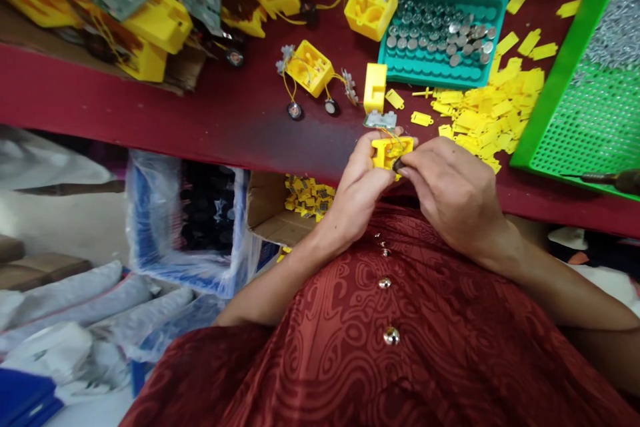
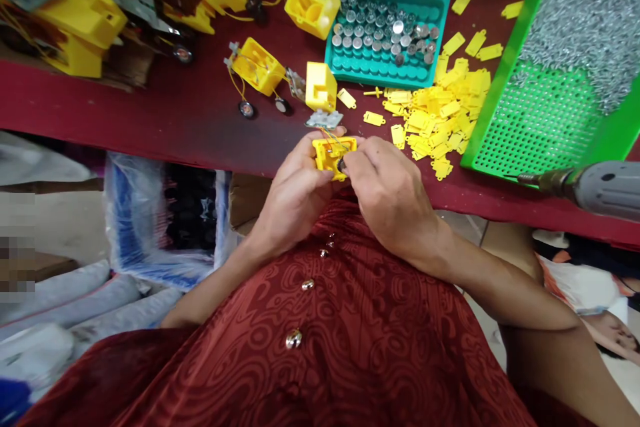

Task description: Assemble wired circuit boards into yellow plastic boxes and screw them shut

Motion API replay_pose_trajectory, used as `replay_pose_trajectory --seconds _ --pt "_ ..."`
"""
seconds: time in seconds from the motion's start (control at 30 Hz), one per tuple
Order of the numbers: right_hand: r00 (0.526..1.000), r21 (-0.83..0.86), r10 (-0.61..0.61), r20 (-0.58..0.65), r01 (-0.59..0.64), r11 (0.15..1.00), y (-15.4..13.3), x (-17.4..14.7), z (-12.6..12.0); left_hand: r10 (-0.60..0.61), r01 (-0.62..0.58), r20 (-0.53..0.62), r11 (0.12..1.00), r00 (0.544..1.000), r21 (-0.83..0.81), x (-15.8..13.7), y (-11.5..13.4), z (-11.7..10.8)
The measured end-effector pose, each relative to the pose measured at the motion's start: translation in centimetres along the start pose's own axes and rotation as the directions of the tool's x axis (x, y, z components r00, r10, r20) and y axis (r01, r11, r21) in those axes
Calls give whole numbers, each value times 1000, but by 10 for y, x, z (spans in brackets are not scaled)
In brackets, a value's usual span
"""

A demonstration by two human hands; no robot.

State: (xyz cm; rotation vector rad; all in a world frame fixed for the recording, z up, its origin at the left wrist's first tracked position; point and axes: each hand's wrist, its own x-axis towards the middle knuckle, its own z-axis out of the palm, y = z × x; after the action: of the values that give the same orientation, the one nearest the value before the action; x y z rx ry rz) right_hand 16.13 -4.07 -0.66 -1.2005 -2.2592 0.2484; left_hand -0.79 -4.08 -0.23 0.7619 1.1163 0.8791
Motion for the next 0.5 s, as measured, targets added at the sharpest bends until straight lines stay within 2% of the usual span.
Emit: replay_pose_trajectory --seconds 0.1,0.17,0.33,0.5 --pt "1000 45 25 -7 -25 999 0 1 -2 -60 57 -6 977 998 -203 2 5 2" --pt "997 96 64 -44 -60 994 0 2 -6 -116 112 0 956 993 -272 3 8 3" --pt "960 181 185 -210 -148 972 0 2 -18 -97 94 -6 975 995 -203 6 10 0" --pt "952 206 224 -208 -182 962 6 0 -20 -55 54 3 982 998 -182 4 8 -2"
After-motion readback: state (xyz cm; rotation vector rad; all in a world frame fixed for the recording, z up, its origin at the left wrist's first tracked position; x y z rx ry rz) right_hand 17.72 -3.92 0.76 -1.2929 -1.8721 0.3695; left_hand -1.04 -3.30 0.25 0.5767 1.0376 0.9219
